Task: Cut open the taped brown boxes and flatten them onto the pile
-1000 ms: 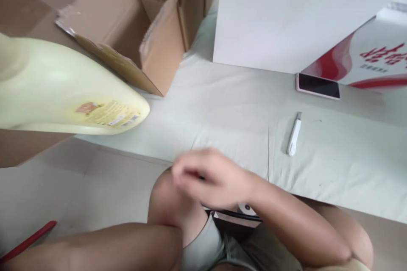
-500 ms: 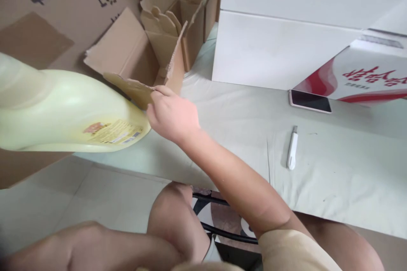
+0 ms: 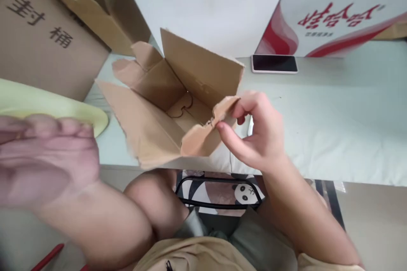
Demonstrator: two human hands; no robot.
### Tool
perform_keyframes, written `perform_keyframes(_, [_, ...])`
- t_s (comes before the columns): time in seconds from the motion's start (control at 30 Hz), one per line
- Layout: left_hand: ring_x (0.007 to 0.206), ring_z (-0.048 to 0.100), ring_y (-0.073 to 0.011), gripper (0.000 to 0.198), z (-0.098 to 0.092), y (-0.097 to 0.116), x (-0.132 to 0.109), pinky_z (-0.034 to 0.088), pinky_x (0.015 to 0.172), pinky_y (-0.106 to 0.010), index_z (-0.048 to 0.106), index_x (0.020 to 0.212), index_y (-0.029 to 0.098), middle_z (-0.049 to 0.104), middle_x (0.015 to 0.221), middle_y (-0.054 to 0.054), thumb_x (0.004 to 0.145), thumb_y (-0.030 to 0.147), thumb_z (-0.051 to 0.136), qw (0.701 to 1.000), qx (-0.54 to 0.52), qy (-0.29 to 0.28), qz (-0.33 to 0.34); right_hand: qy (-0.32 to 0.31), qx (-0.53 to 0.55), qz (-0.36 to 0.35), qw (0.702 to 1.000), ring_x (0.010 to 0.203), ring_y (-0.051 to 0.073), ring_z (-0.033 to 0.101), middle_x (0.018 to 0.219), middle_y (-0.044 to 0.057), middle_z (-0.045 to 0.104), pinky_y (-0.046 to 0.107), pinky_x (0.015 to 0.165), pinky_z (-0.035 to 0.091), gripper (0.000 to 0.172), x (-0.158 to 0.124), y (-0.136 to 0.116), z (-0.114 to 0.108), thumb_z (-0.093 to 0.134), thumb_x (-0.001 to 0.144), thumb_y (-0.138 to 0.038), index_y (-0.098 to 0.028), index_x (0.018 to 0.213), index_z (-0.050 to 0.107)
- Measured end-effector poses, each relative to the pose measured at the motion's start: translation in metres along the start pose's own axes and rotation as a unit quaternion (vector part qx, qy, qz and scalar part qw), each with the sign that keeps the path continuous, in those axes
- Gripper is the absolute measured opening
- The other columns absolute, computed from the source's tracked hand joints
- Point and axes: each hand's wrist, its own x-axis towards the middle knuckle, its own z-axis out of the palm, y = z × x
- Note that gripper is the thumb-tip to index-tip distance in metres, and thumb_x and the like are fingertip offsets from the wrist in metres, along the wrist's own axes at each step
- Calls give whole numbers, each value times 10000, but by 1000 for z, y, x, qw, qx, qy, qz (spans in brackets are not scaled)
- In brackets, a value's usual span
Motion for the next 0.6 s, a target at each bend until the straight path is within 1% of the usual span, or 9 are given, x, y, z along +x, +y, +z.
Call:
perform_keyframes(0.03, [756,616,-158,110,16,-10,2,518,641,-285,739,833,298,621,762,24,845,407,729,1000,-14,-2,22,25,14,4,1000,664,166,584,808,-2,558,337,541,449,241,-6,2,-9,749,912,-365,-277,947,527])
perform_keyframes(0.1, [964,675,-187,262,41,-33,2,576,811,-330,757,951,255,716,1004,-2,788,453,812,998,-18,-42,32,51,33,11,998,646,161,587,866,5,576,327,497,445,262,-16,5,-23,731,930,-424,-295,1059,542])
perform_keyframes(0.17, [1114,680,-241,480,55,-54,-1,547,1050,-428,750,1099,250,729,1169,-27,756,569,853,994,-8,-112,19,37,29,15,999,649,160,594,908,13,602,327,504,469,256,-21,9,-34,681,965,-415,-302,1162,562])
perform_keyframes(0.23, [1216,667,-281,529,62,-71,-4,489,1159,-496,751,1181,249,742,1233,-47,823,638,782,986,-15,-165,4,6,-3,18,1000,706,177,616,940,28,639,351,586,522,266,-24,14,-42,640,987,-383,-290,1232,595])
perform_keyframes(0.3, [1247,669,-285,494,67,-82,-8,483,1173,-504,780,1161,240,766,1231,-59,880,643,728,980,-25,-199,3,-1,-58,26,998,831,214,654,1005,52,676,404,731,572,326,-26,22,-47,617,992,-377,-278,1302,620])
perform_keyframes(0.37, [1227,686,-278,469,71,-88,-10,489,1166,-499,800,1103,233,782,1217,-74,891,646,730,976,-23,-214,13,1,-106,41,994,1025,267,675,1159,89,689,478,901,579,407,-28,31,-49,606,988,-387,-284,1381,616])
perform_keyframes(0.47, [1240,680,-287,467,75,-92,-13,482,1168,-514,802,1041,229,775,1234,-101,906,667,714,974,7,-226,28,20,-120,83,989,1380,357,546,1492,127,542,576,1096,507,489,-32,43,-46,663,953,-400,-330,1433,601])
perform_keyframes(0.53, [1244,674,-293,469,74,-92,-15,486,1162,-514,810,984,234,768,1231,-103,929,681,676,969,47,-238,38,40,-81,120,989,1468,387,465,1640,119,381,602,1122,491,585,-35,48,-42,735,914,-429,-365,1469,560])
perform_keyframes(0.6, [1226,681,-297,462,70,-92,-16,502,1144,-507,817,934,247,765,1202,-97,947,678,650,964,83,-247,53,36,-15,157,987,1433,375,512,1662,115,361,591,1086,529,738,-37,52,-38,755,906,-500,-412,1562,429])
